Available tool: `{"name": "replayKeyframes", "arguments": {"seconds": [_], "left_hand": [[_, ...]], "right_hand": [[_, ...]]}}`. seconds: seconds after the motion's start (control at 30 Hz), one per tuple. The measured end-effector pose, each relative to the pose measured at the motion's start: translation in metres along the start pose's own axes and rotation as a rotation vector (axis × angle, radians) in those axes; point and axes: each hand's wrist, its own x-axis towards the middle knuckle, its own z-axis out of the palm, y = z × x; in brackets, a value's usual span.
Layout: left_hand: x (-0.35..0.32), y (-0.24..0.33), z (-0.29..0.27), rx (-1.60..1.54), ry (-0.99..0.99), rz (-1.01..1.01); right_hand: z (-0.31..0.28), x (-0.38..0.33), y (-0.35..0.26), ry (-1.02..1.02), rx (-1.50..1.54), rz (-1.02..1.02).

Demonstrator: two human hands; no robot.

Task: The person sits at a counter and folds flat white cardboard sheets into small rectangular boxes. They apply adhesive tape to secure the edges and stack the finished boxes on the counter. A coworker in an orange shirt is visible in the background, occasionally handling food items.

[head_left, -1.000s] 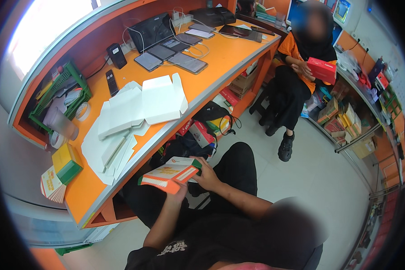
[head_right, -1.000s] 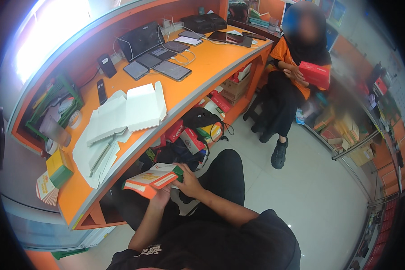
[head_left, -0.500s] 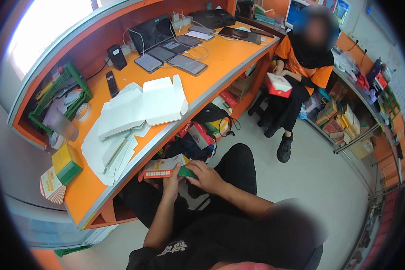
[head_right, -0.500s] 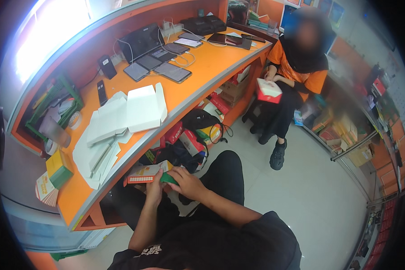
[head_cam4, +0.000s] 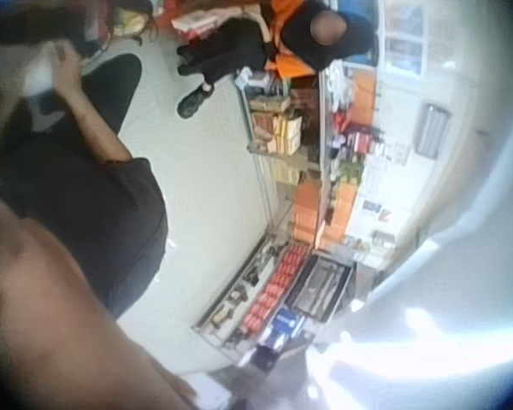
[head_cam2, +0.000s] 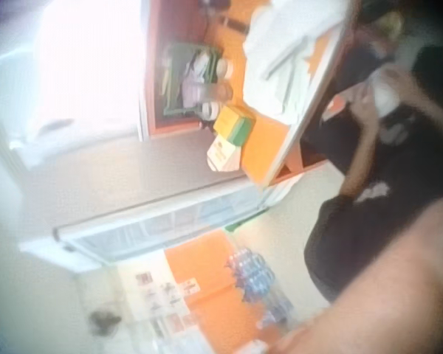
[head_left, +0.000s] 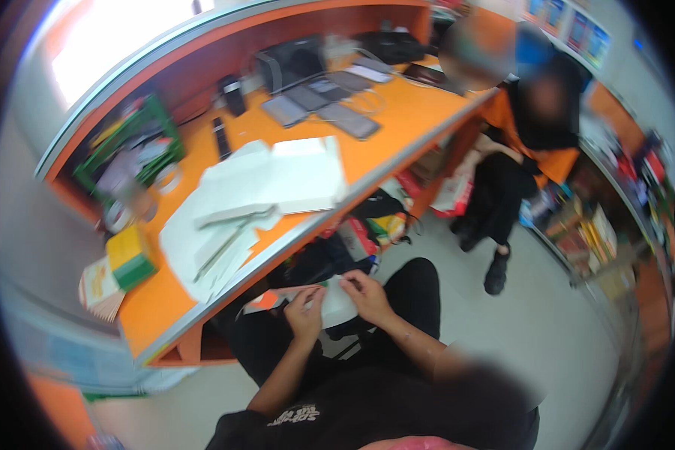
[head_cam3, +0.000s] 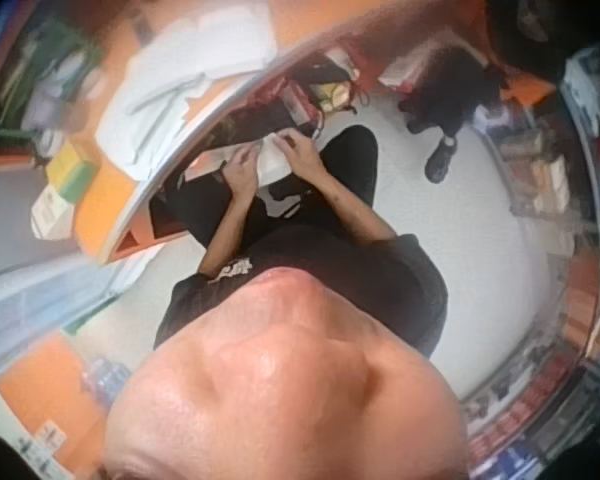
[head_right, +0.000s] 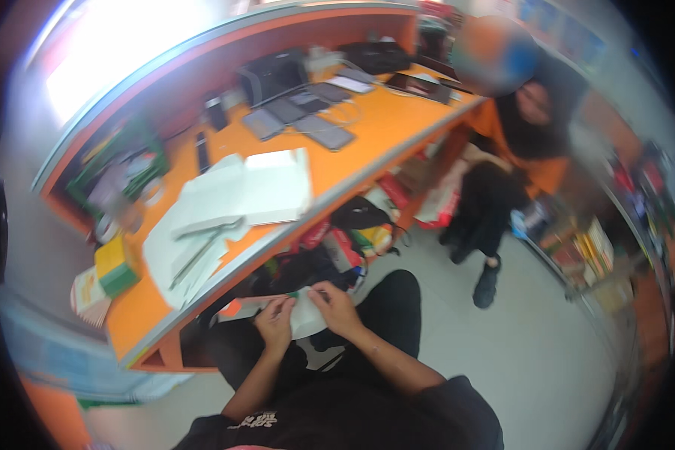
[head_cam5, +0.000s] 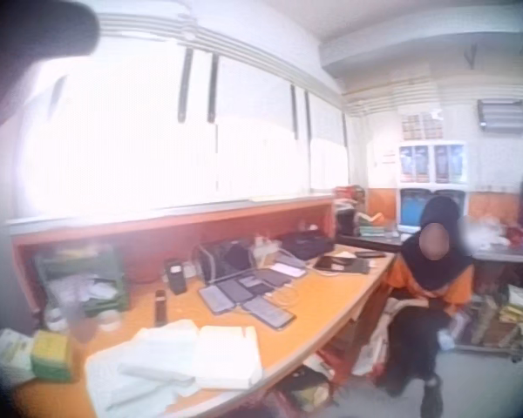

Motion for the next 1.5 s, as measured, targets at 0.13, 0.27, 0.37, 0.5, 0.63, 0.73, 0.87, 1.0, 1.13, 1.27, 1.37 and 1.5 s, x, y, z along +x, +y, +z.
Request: {"name": "replayKeyframes", "arguments": {"seconds": [0.13, 0.27, 0.37, 0.5, 0.63, 0.73, 0.87, 1.0, 1.13, 1.27, 1.37, 1.5], "left_hand": [[-0.008, -0.007, -0.004, 0.024, -0.056, 0.052], [-0.004, -0.011, -0.001, -0.055, -0.229, -0.109], [-0.014, 0.022, 0.001, 0.06, -0.212, -0.067], [-0.016, -0.01, -0.008, -0.225, -0.306, -0.302], [-0.018, -0.026, -0.014, 0.044, -0.285, -0.25], [-0.012, -0.009, -0.017, 0.089, -0.307, -0.242], [-0.004, 0.005, -0.022, 0.137, -0.337, -0.246], [-0.003, -0.008, -0.023, -0.002, -0.264, -0.216], [-0.003, 0.001, -0.027, 0.01, -0.253, -0.366], [-0.004, -0.003, -0.028, -0.07, -0.269, -0.319], [0.002, 0.012, -0.028, -0.132, -0.316, -0.371], [0.004, 0.021, -0.022, 0.094, -0.308, -0.153]], "right_hand": [[0.001, -0.004, 0.0, -0.046, -0.146, -0.174], [-0.003, -0.011, -0.001, 0.012, -0.154, -0.182], [-0.006, -0.017, -0.006, 0.036, -0.153, -0.182], [-0.004, -0.015, -0.006, 0.023, -0.025, -0.143], [-0.002, -0.012, -0.016, 0.035, -0.019, -0.166], [-0.002, -0.011, -0.023, 0.004, -0.113, -0.156], [0.005, -0.007, -0.016, 0.032, 0.025, -0.201], [0.005, -0.005, -0.019, -0.036, -0.113, -0.325], [0.0, 0.002, -0.012, -0.068, 0.051, -0.14], [0.004, -0.006, -0.012, -0.074, -0.031, -0.145], [0.01, -0.017, -0.016, -0.038, 0.045, -0.209], [0.001, -0.013, -0.009, -0.313, -0.185, -0.151]]}}
